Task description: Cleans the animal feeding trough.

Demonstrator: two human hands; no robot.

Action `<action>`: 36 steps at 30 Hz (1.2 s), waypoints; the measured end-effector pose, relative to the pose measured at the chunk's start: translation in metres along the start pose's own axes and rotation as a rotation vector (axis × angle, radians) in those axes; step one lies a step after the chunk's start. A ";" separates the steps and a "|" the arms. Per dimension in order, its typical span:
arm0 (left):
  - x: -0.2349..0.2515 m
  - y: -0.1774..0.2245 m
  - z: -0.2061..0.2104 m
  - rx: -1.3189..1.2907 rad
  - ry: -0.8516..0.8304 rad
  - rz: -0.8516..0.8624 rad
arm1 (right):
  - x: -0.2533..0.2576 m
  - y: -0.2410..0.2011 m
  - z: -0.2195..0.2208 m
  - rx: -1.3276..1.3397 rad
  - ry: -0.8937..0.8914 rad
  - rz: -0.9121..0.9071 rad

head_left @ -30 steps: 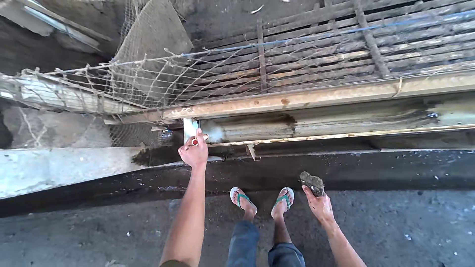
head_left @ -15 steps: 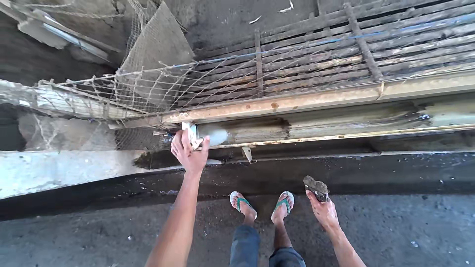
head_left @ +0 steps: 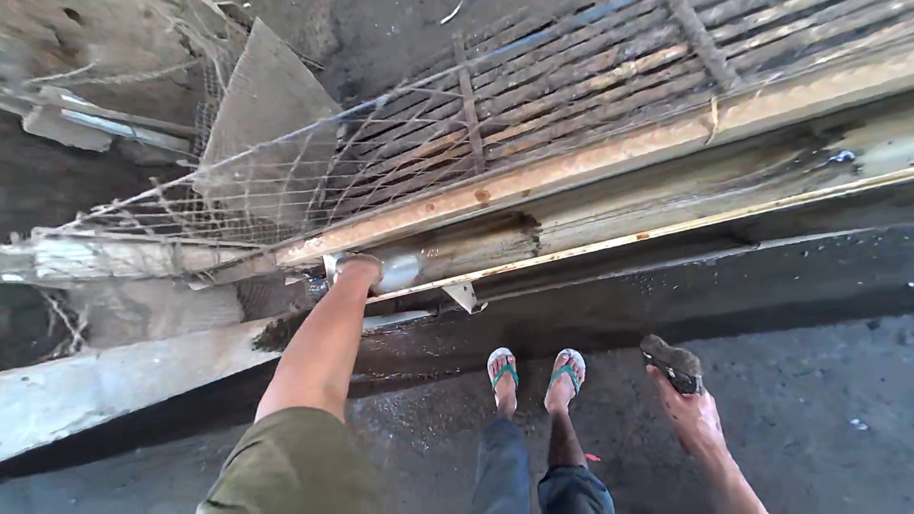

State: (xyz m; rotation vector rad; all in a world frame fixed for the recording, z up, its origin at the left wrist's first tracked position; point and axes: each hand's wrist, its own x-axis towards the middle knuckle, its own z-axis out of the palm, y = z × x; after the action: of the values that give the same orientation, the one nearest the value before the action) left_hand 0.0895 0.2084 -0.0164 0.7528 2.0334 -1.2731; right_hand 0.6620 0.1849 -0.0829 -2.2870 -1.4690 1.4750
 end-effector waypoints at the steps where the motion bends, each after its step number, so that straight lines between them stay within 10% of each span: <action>1: 0.002 0.000 -0.003 0.014 -0.022 0.005 | -0.001 0.008 -0.001 0.006 0.007 0.021; 36: 0.063 -0.018 0.003 1.087 -0.047 0.700 | -0.038 0.071 -0.014 0.116 0.147 0.130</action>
State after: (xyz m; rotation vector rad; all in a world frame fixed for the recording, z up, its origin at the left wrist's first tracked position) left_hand 0.0365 0.2082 -0.0543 1.6764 0.7264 -1.8258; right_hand 0.7174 0.1242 -0.0841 -2.4016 -1.1863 1.3488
